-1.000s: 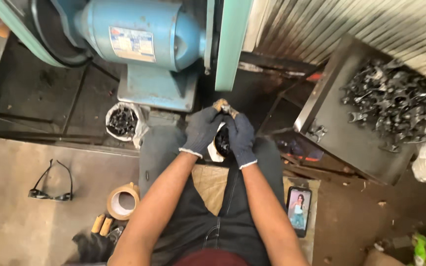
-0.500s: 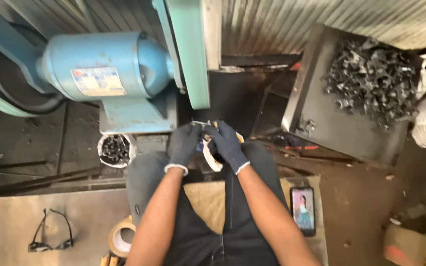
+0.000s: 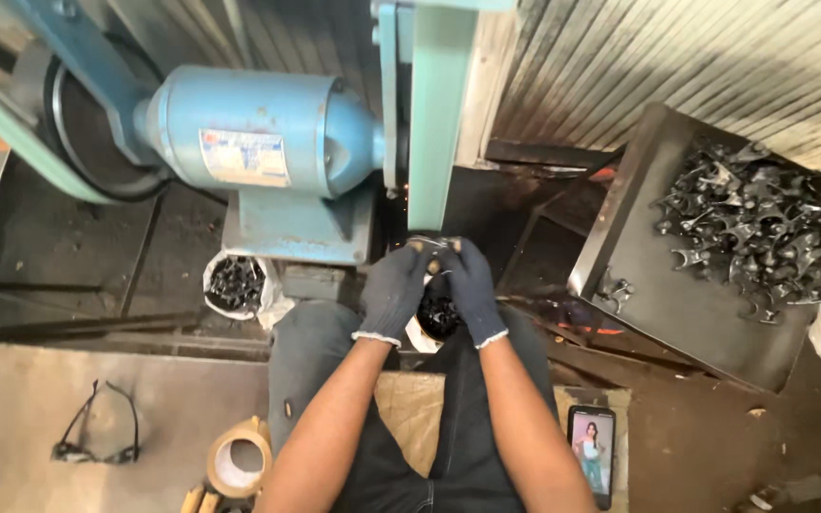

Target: The person sits on the floor at a bench grinder and grinds small black metal parts against the spinning wheel, producing sparks. They take parts one at a time from a tray, grind each piece, and place finished pieces into a container between their legs.

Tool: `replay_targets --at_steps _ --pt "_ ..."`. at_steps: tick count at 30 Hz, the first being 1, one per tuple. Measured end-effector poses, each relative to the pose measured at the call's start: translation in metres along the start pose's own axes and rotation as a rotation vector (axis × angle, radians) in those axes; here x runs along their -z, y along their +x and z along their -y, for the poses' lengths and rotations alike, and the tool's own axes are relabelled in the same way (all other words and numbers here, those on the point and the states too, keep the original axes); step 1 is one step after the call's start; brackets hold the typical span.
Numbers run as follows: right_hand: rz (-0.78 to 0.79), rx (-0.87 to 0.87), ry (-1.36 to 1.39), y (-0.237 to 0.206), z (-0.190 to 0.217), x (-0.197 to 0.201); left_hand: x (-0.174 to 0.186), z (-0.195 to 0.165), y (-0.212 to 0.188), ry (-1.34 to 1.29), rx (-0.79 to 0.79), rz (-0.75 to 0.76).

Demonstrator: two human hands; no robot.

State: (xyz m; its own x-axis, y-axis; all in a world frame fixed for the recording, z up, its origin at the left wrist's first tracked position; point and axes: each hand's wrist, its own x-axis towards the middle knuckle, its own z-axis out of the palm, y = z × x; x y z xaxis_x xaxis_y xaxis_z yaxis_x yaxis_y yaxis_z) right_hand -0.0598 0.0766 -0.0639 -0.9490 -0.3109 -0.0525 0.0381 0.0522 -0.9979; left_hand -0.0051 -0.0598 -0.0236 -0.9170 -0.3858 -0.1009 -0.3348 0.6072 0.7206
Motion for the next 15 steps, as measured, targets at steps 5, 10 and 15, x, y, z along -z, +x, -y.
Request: replay_targets --at_steps 5,10,15 --pt "-0.065 0.001 -0.026 0.004 -0.004 0.006 -0.017 -0.004 0.003 0.03 -0.08 -0.062" --pt "-0.038 -0.011 0.036 0.028 -0.019 -0.001 -0.052 0.012 0.019 -0.013 0.067 -0.168" --pt "-0.104 0.072 -0.032 0.023 -0.015 0.009 -0.067 0.011 0.03 -0.079 -0.076 -0.177"
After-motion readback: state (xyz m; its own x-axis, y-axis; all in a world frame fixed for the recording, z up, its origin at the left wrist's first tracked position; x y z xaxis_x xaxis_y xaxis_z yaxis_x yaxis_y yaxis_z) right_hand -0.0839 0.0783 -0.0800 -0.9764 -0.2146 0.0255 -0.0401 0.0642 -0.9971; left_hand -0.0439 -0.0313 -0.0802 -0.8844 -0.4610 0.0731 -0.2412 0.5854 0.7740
